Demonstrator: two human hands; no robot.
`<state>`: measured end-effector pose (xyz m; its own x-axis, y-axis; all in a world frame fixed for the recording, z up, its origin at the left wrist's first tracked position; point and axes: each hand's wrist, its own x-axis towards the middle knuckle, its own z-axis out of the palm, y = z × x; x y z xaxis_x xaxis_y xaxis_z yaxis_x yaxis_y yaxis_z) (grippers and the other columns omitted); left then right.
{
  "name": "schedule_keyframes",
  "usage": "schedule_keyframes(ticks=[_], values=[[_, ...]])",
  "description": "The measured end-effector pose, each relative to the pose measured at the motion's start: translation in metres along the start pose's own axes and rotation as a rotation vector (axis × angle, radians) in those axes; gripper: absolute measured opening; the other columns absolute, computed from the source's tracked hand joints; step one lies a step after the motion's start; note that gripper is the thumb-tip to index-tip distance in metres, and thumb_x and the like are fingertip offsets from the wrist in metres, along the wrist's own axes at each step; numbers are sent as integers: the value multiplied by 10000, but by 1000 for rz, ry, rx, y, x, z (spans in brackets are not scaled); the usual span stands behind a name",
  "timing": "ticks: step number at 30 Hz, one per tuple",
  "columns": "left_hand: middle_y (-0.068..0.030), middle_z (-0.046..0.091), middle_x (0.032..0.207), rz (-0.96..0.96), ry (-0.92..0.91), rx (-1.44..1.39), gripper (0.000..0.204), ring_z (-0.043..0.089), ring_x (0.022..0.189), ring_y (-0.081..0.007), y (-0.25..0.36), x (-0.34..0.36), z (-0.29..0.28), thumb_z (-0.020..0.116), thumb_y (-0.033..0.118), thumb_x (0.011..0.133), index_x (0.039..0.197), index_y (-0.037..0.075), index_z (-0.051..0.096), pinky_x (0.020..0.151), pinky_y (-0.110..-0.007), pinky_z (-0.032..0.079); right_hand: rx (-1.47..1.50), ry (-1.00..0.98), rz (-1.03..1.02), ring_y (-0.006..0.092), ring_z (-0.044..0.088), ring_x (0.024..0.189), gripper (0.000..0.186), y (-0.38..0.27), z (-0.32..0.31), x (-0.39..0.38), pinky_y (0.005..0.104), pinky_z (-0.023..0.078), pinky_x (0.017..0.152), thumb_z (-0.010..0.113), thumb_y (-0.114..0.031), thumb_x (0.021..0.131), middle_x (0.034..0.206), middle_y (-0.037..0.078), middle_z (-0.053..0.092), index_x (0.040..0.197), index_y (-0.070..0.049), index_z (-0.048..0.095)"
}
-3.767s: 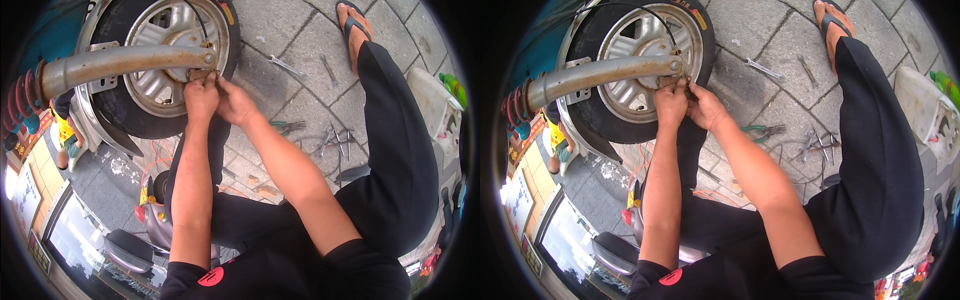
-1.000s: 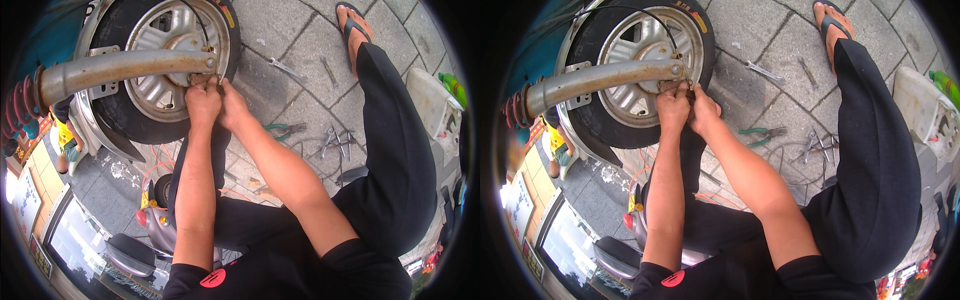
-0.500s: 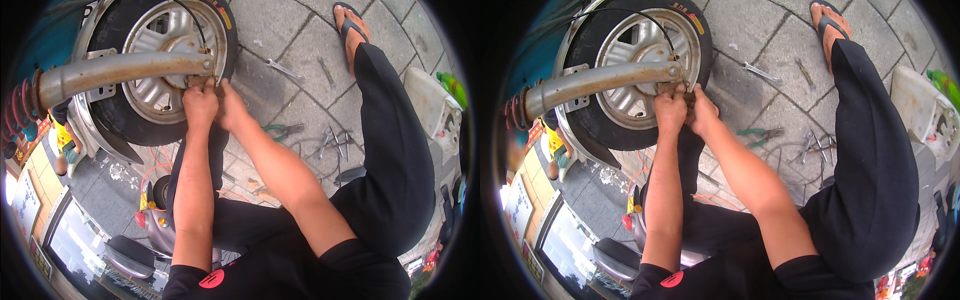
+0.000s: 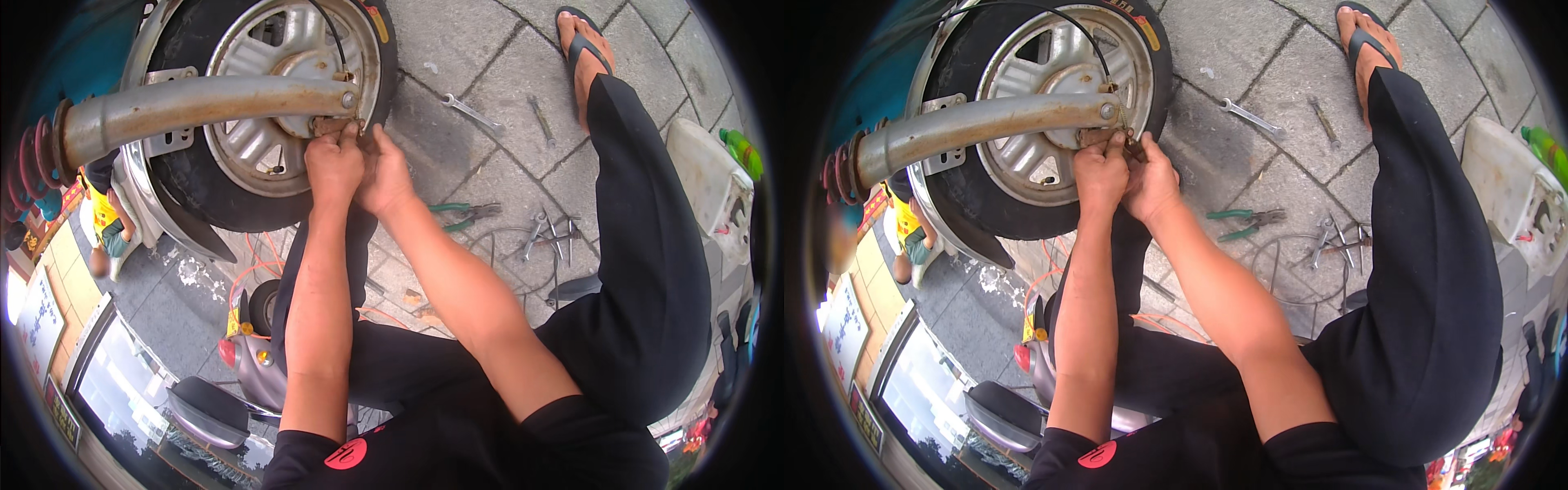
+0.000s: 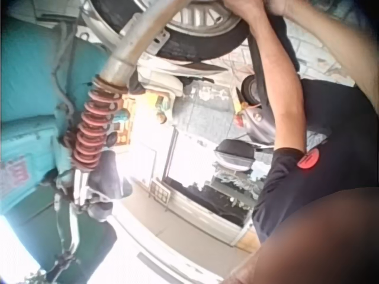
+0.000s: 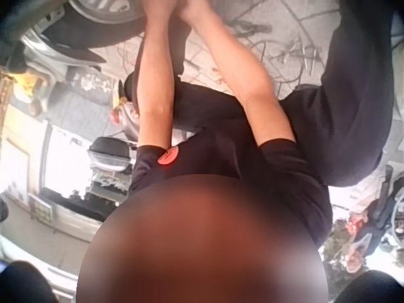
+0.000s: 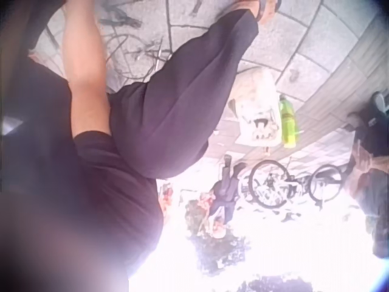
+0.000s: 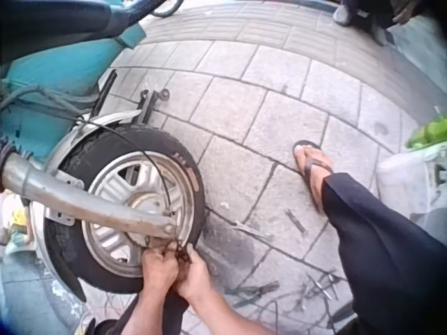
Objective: The person sits on the ground and uses a wrench and pliers to tighten bolts on the front wheel hub of a scooter. They repeatedly adjust the tool and reposition their hands to secure the wheel assembly.
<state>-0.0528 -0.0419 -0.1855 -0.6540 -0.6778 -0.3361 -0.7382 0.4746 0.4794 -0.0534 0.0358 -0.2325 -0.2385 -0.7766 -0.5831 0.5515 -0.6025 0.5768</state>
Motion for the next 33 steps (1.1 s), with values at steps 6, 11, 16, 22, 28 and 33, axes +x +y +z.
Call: schedule_keyframes(ticks=[6,11,16,22,28,33], values=[[-275,756,895,-71,-10,-20,293,766,867,-393,-3,3,3,681,243,1001,1035,-22,802,814,-437,562,-74,67,-10,271,646,1177,391,8,-6,25,448,508,1067,564,-443,1103,1234,95,699,1254,-88,634],[-155,768,845,-20,14,-16,257,694,780,-211,-1,2,3,674,192,1023,1031,-30,803,739,-360,540,-115,118,4,260,663,1134,391,1,-7,13,416,536,1028,528,-412,1127,1234,102,700,1278,-67,633],[-100,780,827,-22,-19,30,245,675,752,-124,4,1,3,663,163,1037,1049,-39,801,713,-322,535,-66,36,-63,271,657,1154,407,8,-16,24,435,532,1042,498,-433,1134,1248,112,690,1283,-78,630],[-109,781,821,-30,-23,20,257,703,762,-145,-2,2,3,657,160,1040,1029,-58,793,726,-327,546,-43,71,-17,239,673,1108,275,5,-8,15,408,551,1013,583,-353,1113,1186,78,712,1200,-109,676],[-118,791,838,9,-18,23,248,709,765,-156,7,1,3,656,152,1037,1030,-53,796,741,-330,550,-43,72,-70,255,664,1120,362,12,-12,31,425,548,1010,497,-442,1131,1222,74,696,1229,-129,649],[-138,804,890,-75,-31,81,239,702,789,-150,10,0,1,661,151,1033,1037,-44,798,760,-329,545,-61,183,-22,219,665,1100,272,9,-9,31,394,557,996,584,-388,1106,1199,62,702,1167,-139,676]])
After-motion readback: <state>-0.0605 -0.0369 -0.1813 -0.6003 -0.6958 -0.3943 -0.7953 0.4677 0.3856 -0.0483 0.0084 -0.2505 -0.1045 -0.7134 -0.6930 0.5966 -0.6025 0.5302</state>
